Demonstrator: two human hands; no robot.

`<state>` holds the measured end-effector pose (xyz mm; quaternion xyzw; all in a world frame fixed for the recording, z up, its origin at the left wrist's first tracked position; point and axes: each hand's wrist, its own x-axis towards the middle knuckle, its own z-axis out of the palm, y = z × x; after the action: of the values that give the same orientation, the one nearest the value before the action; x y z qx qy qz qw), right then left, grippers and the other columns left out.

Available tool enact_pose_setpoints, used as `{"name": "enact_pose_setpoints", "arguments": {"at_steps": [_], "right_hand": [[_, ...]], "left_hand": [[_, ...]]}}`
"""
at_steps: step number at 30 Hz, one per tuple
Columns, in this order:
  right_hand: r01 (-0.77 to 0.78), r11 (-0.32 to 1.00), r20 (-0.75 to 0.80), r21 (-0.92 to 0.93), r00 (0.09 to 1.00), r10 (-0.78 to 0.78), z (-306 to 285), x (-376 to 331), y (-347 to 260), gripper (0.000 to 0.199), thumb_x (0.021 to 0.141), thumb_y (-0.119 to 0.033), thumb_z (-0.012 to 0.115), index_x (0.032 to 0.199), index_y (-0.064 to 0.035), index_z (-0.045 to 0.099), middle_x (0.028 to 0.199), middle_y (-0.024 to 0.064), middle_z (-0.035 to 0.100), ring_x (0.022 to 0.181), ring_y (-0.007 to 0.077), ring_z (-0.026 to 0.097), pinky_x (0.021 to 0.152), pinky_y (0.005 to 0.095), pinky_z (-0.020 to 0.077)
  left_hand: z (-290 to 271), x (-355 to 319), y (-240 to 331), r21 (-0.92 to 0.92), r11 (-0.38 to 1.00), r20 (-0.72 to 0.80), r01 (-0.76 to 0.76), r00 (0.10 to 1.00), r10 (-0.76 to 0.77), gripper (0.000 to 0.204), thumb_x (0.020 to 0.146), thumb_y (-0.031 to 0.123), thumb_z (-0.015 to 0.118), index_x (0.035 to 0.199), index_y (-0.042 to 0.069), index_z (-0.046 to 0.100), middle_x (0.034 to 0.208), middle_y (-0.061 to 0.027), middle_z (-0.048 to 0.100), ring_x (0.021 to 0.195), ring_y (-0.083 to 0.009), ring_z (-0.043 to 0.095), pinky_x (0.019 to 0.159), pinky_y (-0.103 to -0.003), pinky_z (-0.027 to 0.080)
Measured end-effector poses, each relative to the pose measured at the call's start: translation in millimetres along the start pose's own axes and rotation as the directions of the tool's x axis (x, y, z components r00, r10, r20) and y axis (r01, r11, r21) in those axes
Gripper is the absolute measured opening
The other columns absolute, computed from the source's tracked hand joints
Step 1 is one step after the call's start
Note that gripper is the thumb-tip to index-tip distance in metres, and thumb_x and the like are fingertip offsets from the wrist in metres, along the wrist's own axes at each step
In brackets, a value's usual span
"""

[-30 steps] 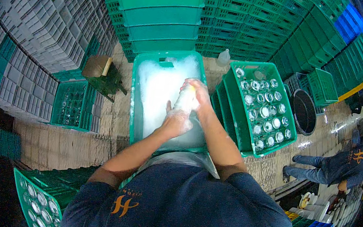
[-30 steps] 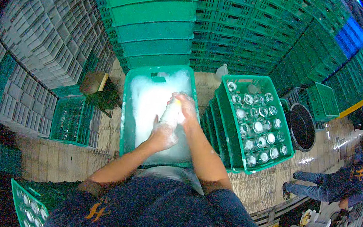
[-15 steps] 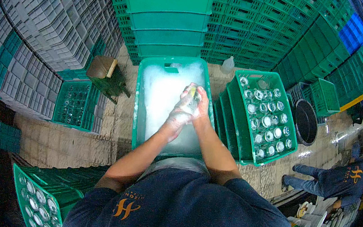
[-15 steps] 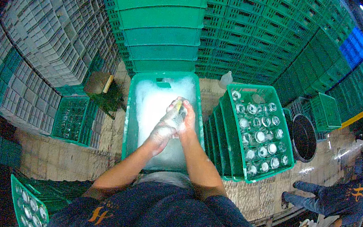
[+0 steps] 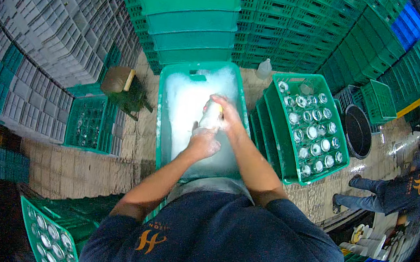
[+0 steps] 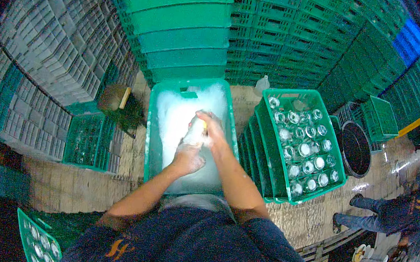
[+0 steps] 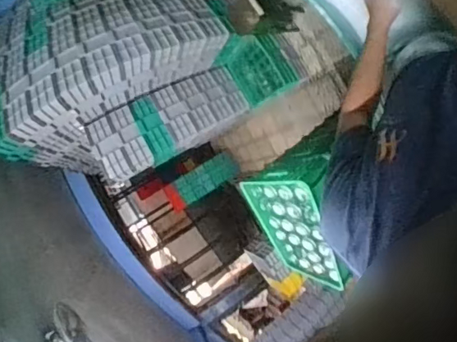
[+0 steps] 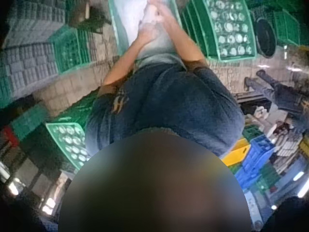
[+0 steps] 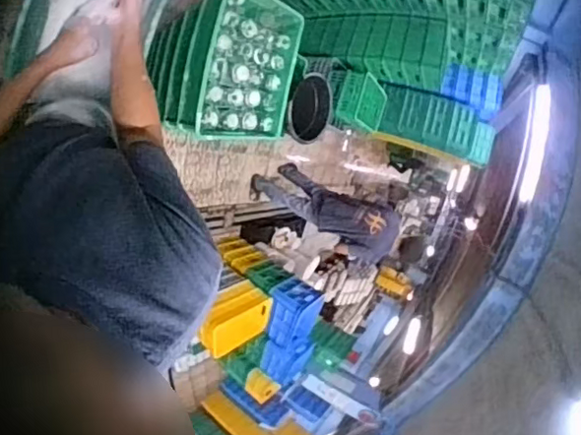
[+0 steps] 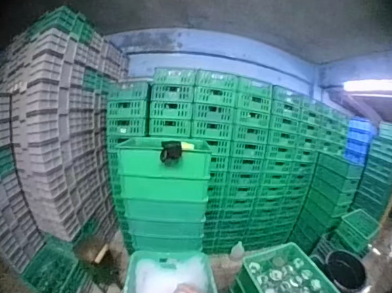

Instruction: The person repeatedly washes small glass jars in a soapy water basin using a yellow sponge, then places them into a green crate. The person handles each jar one at a time, scrubbing the exterior and interior before transferring it to the crate.

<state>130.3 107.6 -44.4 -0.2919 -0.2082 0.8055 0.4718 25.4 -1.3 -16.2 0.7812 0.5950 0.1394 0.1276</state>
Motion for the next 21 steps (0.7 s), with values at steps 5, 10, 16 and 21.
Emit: {"name": "enact_pose_setpoints", "arguments": {"at_steps": [5,10,16,21], "right_hand": [[-0.068,0.97,0.037,0.234,0.997,0.061,7,3,1,0.022,0.086,-0.015,0.071,0.101,-0.0032,0.06,0.082,0.016,0.065,0.066,0.0297,0.067,0.059,0.0429,0.0578],[-0.074,0.992,0.117,0.104,0.991,0.062,7,2,0,0.022,0.086,-0.014,0.07,0.102,-0.0018,0.062,0.084,0.0176,0.066,0.068,0.0301,0.066,0.065,0.0423,0.0577],[-0.093,0.995,0.081,-0.022,0.992,0.095,3,3,10,0.022,0.086,-0.014,0.067,0.104,-0.0012,0.063,0.083,0.0166,0.066,0.072,0.0324,0.067,0.069,0.0437,0.0592],[-0.022,0.956,0.034,0.291,0.999,0.013,0,3,13,0.025,0.086,-0.013,0.068,0.105,0.0019,0.062,0.088,0.0162,0.066,0.077,0.0308,0.068,0.072,0.0436,0.0586]], "left_hand": [[3,3,-3,-0.402,0.906,0.074,0.129,0.991,-0.108,0.083,0.076,0.012,0.066,0.152,0.006,0.034,0.142,-0.0242,0.051,0.129,-0.0399,0.051,0.113,-0.042,0.036],[15,-7,-11,-0.562,0.822,0.006,0.092,0.994,-0.107,0.081,0.077,0.01,0.063,0.153,0.007,0.034,0.144,-0.0223,0.05,0.132,-0.0366,0.049,0.113,-0.062,0.029],[14,-14,-20,0.113,0.993,-0.004,-0.035,0.999,0.036,0.076,0.077,0.005,0.061,0.149,0.01,0.039,0.128,-0.0139,0.058,0.124,-0.025,0.054,0.109,-0.049,0.038],[4,-14,-25,-0.918,0.33,0.186,0.22,0.974,-0.131,0.063,0.077,0.012,0.067,0.136,0.003,0.05,0.121,-0.019,0.063,0.113,-0.0356,0.061,0.1,-0.06,0.044]]}}
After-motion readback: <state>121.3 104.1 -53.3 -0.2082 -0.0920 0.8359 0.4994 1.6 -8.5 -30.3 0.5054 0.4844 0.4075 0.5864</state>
